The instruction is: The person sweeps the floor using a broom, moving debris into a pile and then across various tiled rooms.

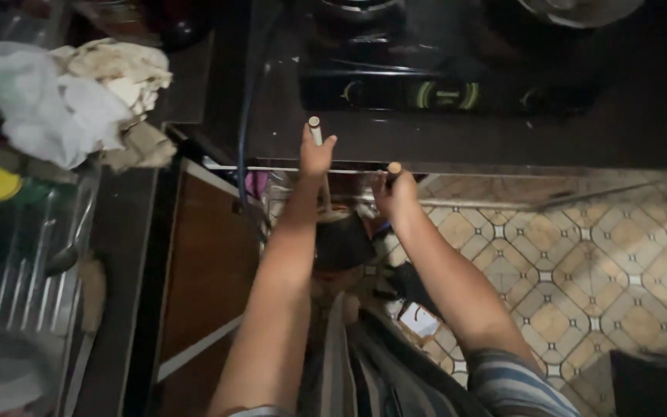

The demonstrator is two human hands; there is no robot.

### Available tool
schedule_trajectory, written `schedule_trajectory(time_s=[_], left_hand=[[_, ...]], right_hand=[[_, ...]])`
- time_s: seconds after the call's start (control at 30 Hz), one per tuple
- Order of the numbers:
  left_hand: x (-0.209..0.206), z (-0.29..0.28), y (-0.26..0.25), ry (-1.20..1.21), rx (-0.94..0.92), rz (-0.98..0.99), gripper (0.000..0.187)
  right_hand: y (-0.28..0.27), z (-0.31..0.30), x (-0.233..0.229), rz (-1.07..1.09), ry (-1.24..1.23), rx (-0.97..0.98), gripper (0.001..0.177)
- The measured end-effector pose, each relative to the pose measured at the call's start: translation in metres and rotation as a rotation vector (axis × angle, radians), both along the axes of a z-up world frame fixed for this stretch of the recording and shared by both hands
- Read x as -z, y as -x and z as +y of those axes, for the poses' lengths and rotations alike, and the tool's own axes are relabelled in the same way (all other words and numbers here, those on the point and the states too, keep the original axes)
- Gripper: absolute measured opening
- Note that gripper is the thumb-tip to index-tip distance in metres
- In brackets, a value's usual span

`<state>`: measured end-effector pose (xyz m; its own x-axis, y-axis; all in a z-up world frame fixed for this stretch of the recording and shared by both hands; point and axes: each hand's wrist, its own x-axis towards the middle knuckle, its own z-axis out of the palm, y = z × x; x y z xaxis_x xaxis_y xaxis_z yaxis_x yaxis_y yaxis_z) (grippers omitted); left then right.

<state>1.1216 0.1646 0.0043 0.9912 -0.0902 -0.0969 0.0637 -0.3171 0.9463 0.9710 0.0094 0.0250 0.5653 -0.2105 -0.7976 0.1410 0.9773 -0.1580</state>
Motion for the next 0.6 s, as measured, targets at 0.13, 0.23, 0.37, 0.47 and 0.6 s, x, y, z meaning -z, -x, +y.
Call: schedule_trajectory(time_s=[0.13,0.23,0.37,0.47,0.6], left_hand=[[0.011,-0.003,0.006,-0.124,0.07,-0.033,0.04],[-0.009,0.003,0.031,-0.004,0.134,-0.206,0.032],[-0.065,0.017,0.075,0.005,0.211,-0.354,0.027],[-0.113,0.029,0.114,-0.043,0.216,-0.346,0.026],[-0.155,0.035,0.166,-0.068,0.17,-0.5,0.024]], right_hand=[[0.015,-0.013,0.031,-0.029,0.098,-0.088,0.019],[0.031,-0.026,0.037,-0.013,0.096,-0.154,0.016],[0.064,-0.039,0.011,-0.021,0.055,-0.281,0.018],[0.092,-0.042,-0.014,0.14,0.057,-0.143,0.016],[0.144,-0.057,-0.039,0.081,0.122,-0.136,0.02]])
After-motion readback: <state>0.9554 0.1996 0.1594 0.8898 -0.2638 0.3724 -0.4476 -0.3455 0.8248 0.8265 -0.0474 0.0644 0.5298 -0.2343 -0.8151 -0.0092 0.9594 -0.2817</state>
